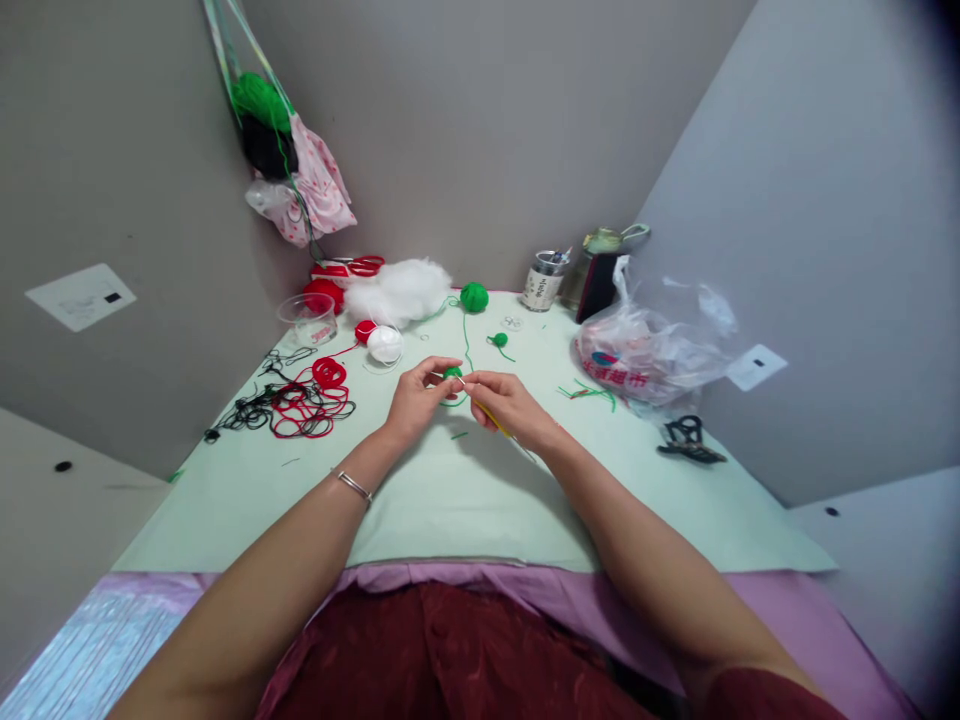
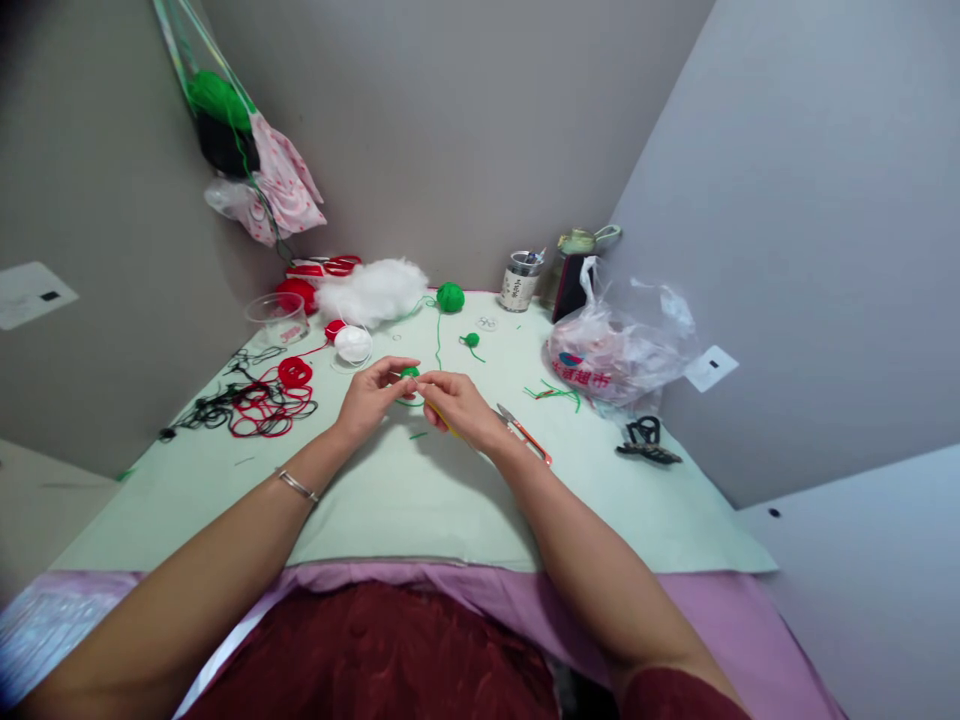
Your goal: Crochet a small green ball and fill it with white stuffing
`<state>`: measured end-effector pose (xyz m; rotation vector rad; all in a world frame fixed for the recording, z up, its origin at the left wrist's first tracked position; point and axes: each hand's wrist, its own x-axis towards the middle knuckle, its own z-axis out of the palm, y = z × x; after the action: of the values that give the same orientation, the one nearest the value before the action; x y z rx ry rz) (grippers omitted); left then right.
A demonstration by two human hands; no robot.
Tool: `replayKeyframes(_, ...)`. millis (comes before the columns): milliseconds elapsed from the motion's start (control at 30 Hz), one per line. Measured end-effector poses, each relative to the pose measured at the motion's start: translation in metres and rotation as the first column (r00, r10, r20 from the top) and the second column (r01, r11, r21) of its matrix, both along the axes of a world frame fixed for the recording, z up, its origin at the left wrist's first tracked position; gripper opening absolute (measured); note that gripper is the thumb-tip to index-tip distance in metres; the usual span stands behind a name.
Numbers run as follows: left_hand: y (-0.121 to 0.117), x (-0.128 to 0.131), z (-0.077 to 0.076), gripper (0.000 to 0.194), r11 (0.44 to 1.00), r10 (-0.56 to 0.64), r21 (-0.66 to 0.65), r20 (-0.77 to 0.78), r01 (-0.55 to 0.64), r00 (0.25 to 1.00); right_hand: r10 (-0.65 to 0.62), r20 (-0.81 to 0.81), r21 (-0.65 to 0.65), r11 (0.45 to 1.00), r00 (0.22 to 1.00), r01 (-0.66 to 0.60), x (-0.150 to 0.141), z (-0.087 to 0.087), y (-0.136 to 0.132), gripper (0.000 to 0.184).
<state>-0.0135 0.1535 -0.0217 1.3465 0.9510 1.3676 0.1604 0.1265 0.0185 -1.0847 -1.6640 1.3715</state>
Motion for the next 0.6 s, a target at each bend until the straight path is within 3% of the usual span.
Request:
replayKeyframes(333, -0.0005, 0.0004, -0.0041, 0.036, 0.999, -0.054, -0.009, -0.002, 0.054, 0.999, -0.019, -0.002, -0.057, 0.998, 1.000, 0.019, 0.0017, -0.0041, 0.0060, 0.029)
replayKeyframes(600, -0.0018, 0.0019, -0.0043, 0.038, 0.994, -0.105, 0.009, -0.007, 0.106, 0.994, -0.041, -0.029, -0.113, 0.993, 0.999, 0.037, 0.0049, 0.0022, 0.0080, 0.031)
